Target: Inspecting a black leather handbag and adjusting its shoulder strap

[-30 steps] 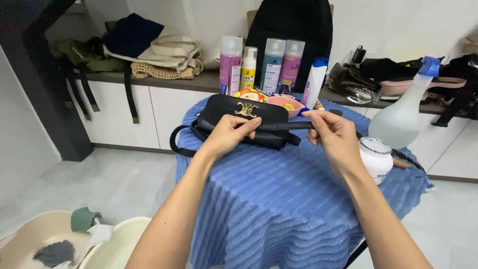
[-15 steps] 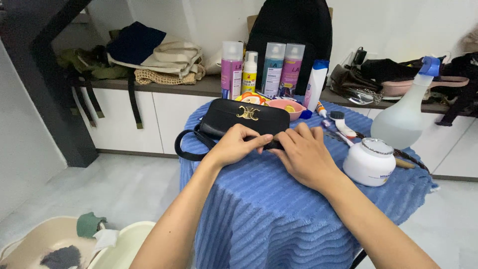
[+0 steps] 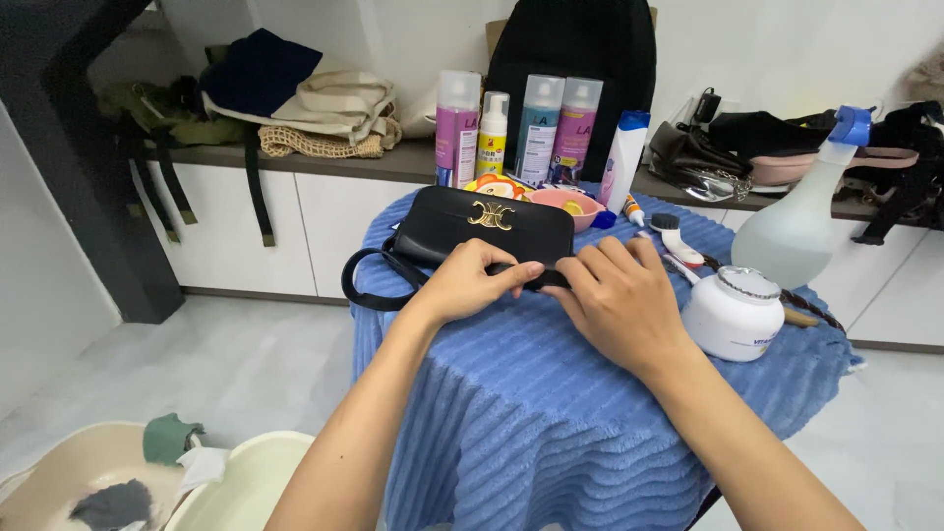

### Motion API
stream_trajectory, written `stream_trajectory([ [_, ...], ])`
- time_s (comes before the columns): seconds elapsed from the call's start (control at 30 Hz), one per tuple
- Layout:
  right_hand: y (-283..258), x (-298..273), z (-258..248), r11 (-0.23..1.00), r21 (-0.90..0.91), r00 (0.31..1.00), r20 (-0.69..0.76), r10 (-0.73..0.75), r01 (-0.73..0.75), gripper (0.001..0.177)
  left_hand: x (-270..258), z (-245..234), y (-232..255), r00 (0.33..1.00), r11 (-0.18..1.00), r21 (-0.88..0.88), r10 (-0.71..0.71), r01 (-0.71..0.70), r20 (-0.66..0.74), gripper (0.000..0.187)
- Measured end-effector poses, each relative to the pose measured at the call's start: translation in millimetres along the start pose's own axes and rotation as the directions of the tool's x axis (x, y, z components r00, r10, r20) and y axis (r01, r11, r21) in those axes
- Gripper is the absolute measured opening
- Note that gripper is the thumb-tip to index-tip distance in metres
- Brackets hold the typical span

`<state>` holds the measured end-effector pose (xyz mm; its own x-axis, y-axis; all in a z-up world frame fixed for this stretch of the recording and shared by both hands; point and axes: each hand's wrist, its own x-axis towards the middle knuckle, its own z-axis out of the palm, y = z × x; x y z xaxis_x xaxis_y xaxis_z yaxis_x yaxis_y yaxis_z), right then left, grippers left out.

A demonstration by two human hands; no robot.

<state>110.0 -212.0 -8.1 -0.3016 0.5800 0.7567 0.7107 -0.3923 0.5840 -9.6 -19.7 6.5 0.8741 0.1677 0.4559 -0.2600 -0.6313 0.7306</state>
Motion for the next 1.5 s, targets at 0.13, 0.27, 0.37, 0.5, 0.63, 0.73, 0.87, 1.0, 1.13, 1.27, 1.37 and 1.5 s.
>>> stream_trajectory([
  [0.13,-5.7,-3.6,-0.2,0.999,-0.049,0.995,0.094,0.019,-0.015,0.022,1.6,3.0,-5.0,1.0,1.0,0.004,-0.012,0.012,0.01,0.034],
  [0.27,-11.9,-4.8,1.4,0.997,-0.01,0.932,0.354,0.08,-0.082,0.023,1.0,3.7,-3.0,0.999,0.999,0.023,-0.035,0.035,0.005,0.035],
  [0.37,-14.5,0.2,1.0,0.994,-0.049,0.882,0.457,0.112,-0.101,0.028,8.1,3.4,-14.6,0.999,0.999,0.024,-0.034,0.034,-0.016,0.039],
  [0.5,-21.0,0.7,-1.7,0.989,-0.133,0.854,0.505,0.123,-0.064,0.029,1.2,1.2,-0.7,0.998,0.999,0.001,-0.048,0.048,-0.033,0.043],
  [0.63,-17.7,4.7,-0.4,0.992,-0.005,0.787,0.609,0.101,-0.123,0.03,4.6,-0.1,-6.7,0.997,0.999,0.001,-0.053,0.053,-0.049,0.043],
  [0.73,-17.3,2.8,2.5,0.996,-0.034,0.792,0.605,0.084,-0.08,0.031,9.8,0.7,-18.7,0.996,0.999,0.004,-0.047,0.048,-0.079,0.041],
  [0.87,-15.3,5.5,-0.7,0.992,0.003,0.8,0.591,0.103,-0.13,0.034,24.4,4.0,-46.4,0.992,0.996,-0.067,-0.07,0.063,-0.103,0.042],
  [1.0,-10.8,3.5,-4.5,0.983,0.067,0.829,0.549,0.104,-0.168,0.037,31.2,7.4,-61.3,0.988,0.97,-0.235,-0.095,0.064,-0.123,0.037],
  [1.13,-3.6,-1.1,-6.4,0.982,0.102,0.847,0.524,0.084,-0.161,0.035,19.2,3.6,-38.8,0.981,0.91,-0.41,-0.135,0.066,-0.141,0.048],
  [1.27,2.5,-5.7,-6.6,0.974,0.11,0.873,0.471,0.126,-0.2,0.033,19.2,-0.6,-36.7,0.964,0.819,-0.573,-0.183,0.04,-0.193,0.049],
  [1.37,4.2,-7.2,-4.8,0.945,0.146,0.852,0.489,0.187,-0.291,0.035,20.5,-2.6,-38.2,0.958,0.795,-0.607,-0.192,0.026,-0.211,0.052],
  [1.5,6.8,-3.7,-6.6,0.793,0.33,0.769,0.588,0.252,-0.513,0.03,30.0,-2.5,-55.4,0.948,0.771,-0.636,-0.191,-0.015,-0.253,0.049],
])
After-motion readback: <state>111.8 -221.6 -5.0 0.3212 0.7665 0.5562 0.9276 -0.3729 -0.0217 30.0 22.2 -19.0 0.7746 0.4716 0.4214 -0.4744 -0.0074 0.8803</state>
